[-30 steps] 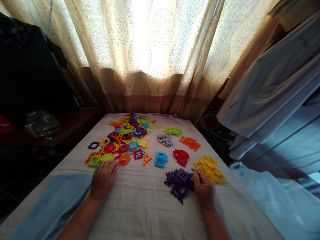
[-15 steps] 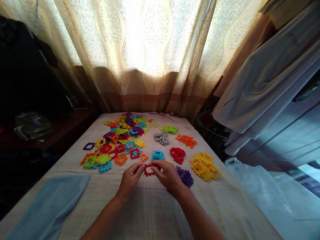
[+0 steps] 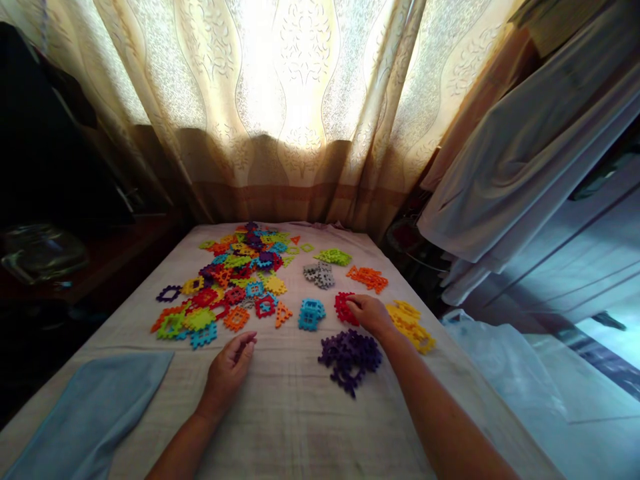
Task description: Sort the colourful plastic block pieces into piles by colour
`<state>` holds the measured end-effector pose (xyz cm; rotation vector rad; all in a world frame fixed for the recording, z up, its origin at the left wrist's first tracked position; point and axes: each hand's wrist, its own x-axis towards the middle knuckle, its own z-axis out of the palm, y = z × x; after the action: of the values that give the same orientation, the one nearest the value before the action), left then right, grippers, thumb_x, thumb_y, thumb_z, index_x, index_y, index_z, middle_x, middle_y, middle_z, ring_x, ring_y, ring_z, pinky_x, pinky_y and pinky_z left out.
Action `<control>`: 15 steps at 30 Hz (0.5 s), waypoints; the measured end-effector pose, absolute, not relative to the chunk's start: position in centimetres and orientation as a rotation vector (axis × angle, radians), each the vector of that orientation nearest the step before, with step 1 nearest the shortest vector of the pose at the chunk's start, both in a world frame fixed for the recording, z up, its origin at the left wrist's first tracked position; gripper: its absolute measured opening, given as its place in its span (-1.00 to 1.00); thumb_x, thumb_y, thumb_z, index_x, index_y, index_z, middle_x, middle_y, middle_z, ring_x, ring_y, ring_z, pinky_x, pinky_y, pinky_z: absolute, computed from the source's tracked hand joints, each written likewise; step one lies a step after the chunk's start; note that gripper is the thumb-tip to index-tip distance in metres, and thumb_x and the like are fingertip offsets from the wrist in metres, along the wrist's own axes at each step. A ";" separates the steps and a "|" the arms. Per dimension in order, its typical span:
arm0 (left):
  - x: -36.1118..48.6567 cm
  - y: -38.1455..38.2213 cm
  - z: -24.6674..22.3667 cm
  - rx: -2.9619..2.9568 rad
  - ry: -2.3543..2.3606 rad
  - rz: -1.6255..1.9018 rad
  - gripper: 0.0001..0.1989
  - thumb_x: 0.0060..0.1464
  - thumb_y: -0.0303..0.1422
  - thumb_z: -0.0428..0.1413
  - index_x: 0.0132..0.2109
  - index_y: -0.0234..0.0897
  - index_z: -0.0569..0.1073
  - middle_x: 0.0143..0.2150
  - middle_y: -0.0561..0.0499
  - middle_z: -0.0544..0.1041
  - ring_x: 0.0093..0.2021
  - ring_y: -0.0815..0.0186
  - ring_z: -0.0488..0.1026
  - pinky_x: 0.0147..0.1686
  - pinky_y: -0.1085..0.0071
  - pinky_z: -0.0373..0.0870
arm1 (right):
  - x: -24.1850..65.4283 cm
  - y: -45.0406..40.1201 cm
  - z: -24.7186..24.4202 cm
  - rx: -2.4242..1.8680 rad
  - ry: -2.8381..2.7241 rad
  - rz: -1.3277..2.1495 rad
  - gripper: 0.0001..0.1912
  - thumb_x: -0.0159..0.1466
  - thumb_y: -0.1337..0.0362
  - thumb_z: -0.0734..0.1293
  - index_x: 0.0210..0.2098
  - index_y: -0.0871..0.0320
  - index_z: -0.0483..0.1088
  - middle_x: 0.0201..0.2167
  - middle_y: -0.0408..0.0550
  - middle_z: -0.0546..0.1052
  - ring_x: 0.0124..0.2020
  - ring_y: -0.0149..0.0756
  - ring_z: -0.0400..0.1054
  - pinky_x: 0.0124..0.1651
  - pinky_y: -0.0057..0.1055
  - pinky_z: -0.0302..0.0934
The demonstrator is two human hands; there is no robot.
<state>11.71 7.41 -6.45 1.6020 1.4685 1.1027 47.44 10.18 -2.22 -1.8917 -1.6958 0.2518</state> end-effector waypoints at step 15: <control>11.3 7.7 -6.2 1.900 1.486 1.143 -0.71 0.13 -0.24 -0.01 -0.10 -0.22 0.52 -0.20 -0.04 0.61 -0.20 0.26 0.55 -0.18 0.34 0.49 | 38.9 5.9 -3.1 -1.425 -1.570 0.135 -0.72 0.31 0.20 0.19 -0.23 0.14 0.53 -0.29 0.01 0.60 -0.26 -0.22 0.49 -0.16 -0.29 0.37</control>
<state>11.28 7.70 -6.21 1.9005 1.4859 1.1431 38.91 5.94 -3.08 -1.4254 -1.5703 0.1352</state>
